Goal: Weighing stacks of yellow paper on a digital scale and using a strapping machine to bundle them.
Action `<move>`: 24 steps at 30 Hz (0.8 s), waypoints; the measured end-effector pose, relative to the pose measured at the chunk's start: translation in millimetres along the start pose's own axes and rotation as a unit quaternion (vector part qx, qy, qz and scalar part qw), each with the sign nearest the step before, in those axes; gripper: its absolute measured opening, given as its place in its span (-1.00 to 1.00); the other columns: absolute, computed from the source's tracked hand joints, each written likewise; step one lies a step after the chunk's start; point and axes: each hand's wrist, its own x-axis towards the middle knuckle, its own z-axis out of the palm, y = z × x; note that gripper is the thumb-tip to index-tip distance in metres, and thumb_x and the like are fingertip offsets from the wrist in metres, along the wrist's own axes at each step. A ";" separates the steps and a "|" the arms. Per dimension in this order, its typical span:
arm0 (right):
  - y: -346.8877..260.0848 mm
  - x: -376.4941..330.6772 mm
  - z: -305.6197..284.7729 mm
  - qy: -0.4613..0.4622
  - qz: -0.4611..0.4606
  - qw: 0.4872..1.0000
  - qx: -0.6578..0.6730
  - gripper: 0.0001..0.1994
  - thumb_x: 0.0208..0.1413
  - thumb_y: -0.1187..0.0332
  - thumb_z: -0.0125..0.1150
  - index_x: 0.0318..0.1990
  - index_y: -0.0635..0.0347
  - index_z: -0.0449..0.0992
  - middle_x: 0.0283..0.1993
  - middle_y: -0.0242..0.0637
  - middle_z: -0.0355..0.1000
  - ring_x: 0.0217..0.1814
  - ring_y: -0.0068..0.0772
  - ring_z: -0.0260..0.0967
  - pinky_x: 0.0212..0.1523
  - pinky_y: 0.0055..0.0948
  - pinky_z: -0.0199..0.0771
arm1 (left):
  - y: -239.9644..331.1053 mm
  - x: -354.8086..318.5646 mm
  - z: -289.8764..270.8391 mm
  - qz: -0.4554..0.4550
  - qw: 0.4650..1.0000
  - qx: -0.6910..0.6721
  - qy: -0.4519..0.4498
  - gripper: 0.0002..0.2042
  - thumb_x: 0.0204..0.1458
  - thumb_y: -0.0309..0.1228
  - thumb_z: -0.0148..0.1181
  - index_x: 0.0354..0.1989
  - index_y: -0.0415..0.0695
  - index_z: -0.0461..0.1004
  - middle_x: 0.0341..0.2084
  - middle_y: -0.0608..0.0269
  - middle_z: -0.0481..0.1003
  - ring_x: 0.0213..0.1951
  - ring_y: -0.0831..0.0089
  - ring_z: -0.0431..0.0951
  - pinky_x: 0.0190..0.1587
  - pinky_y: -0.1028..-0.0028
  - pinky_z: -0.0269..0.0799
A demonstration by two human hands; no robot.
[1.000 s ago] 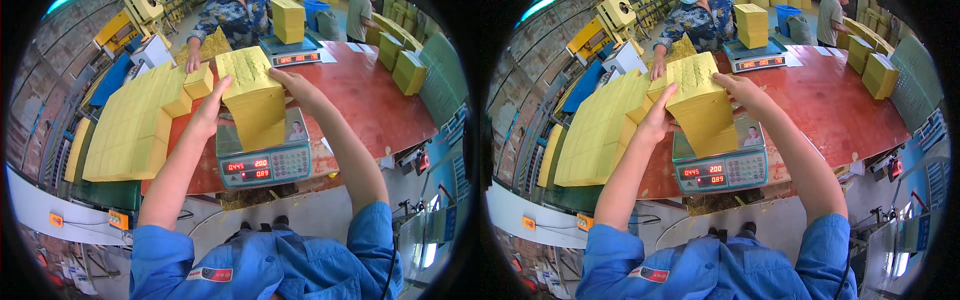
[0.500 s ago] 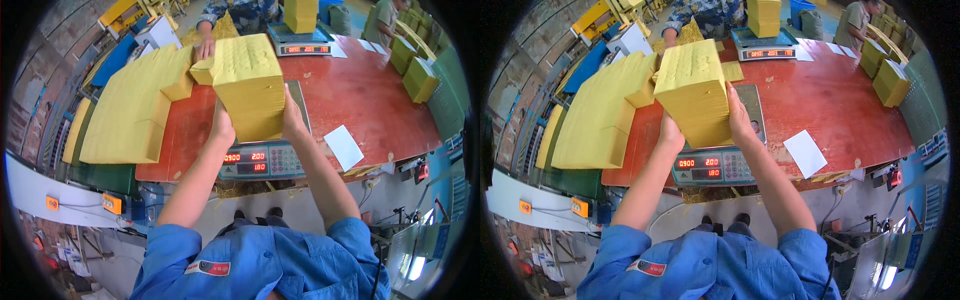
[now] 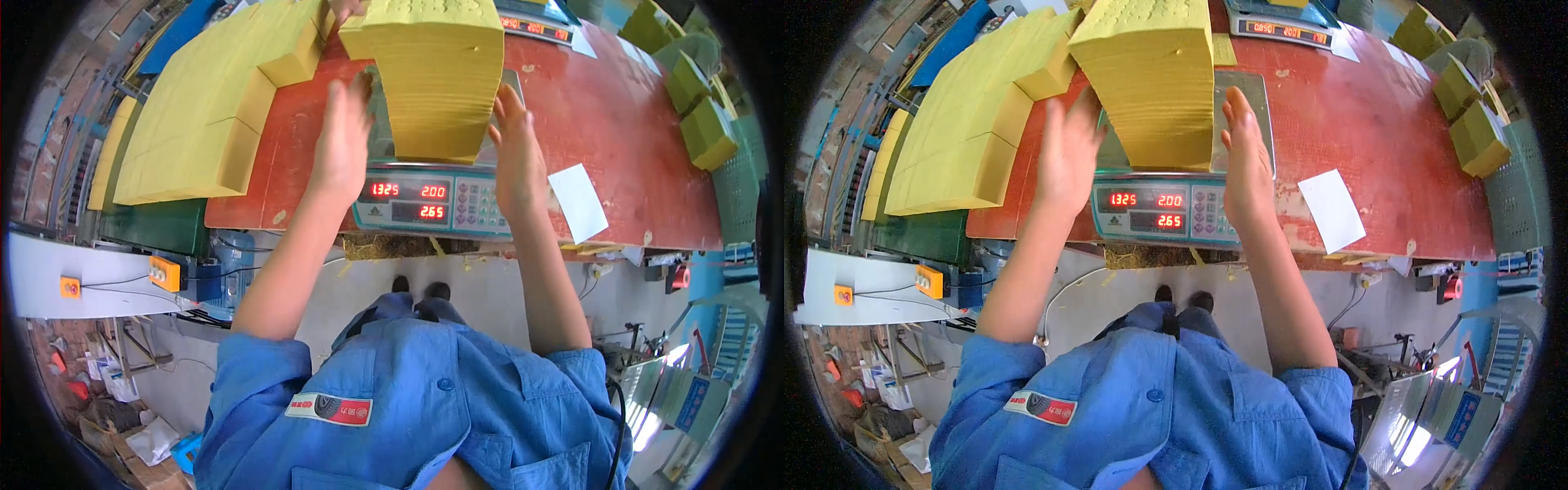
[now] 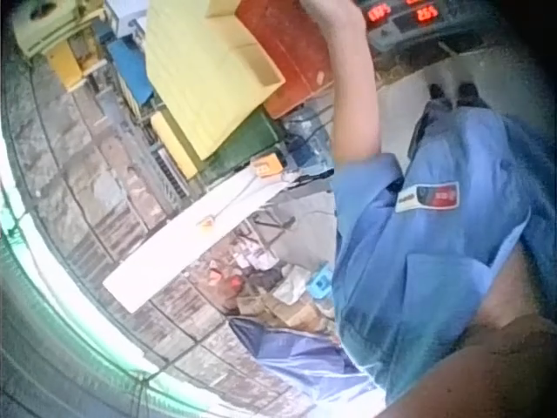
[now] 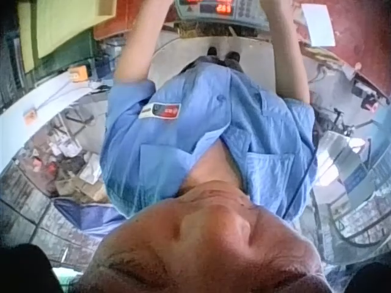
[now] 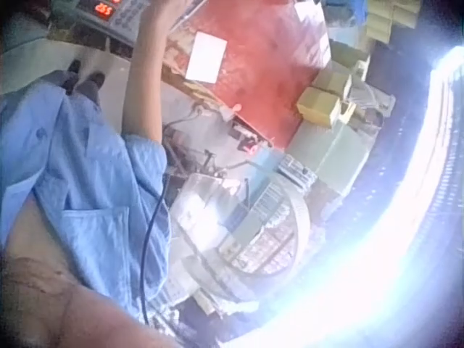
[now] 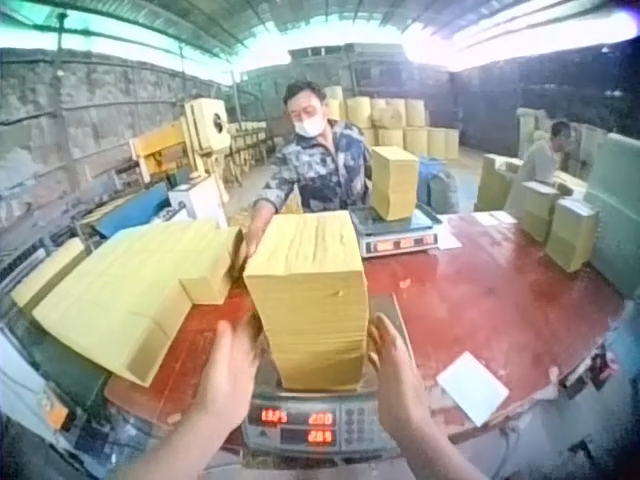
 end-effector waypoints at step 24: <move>-17.6 -98.8 6.5 0.101 -0.006 0.989 0.106 -0.39 0.39 0.00 -0.30 0.42 0.26 0.05 0.47 -0.08 0.03 0.51 -0.13 -0.04 0.42 -0.14 -0.05 | 21.9 -48.6 -43.5 -0.010 1.000 0.018 -0.020 -0.24 0.31 0.15 -0.50 0.39 -0.31 0.06 0.35 -0.14 0.13 0.43 0.17 0.00 0.41 0.15 -0.16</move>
